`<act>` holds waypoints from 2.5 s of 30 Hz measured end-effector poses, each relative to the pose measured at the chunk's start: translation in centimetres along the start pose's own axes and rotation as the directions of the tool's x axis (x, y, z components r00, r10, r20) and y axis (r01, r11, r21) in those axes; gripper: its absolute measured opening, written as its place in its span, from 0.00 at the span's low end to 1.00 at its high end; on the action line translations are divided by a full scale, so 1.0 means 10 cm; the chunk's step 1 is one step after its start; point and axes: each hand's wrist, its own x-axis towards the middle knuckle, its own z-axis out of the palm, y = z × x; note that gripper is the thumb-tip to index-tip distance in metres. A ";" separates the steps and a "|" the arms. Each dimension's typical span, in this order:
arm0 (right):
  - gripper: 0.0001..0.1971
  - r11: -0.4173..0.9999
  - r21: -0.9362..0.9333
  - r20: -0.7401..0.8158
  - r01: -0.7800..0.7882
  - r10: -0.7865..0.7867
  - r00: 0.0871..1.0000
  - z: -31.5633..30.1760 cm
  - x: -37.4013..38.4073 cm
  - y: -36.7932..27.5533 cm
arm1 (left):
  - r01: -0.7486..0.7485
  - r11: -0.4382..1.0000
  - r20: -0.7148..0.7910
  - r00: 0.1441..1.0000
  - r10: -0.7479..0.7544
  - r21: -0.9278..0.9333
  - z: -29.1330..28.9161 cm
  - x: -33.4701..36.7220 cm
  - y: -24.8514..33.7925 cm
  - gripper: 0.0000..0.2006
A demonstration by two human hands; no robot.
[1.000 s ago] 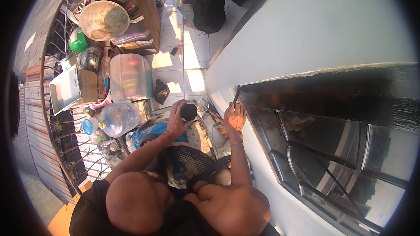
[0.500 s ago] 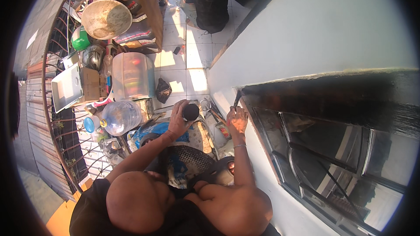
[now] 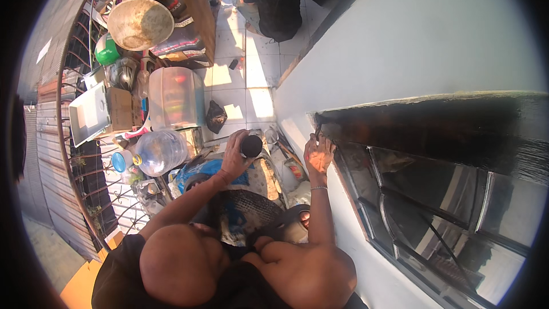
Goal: The person paints a window frame black using a brush and a small paint can. They repeatedly dip the brush into the can and apply paint to the frame, occasionally moving a large sack to adjust their position.
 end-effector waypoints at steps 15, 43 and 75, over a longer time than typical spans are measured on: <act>0.09 1.000 0.028 -0.225 0.010 -0.003 0.974 -0.20 -0.08 -0.10 | 0.008 1.000 -0.020 1.000 -0.008 -0.005 0.07 0.02 0.03 0.42; 0.06 0.999 0.042 -0.275 0.010 0.002 0.961 -0.15 -0.13 -0.05 | -0.012 1.000 -0.024 1.000 0.012 -0.012 0.06 0.04 0.02 0.40; 0.15 0.997 -0.078 -0.282 0.016 -0.037 0.959 -0.68 0.00 0.20 | 0.015 1.000 0.010 1.000 -0.015 -0.018 0.07 0.04 0.02 0.43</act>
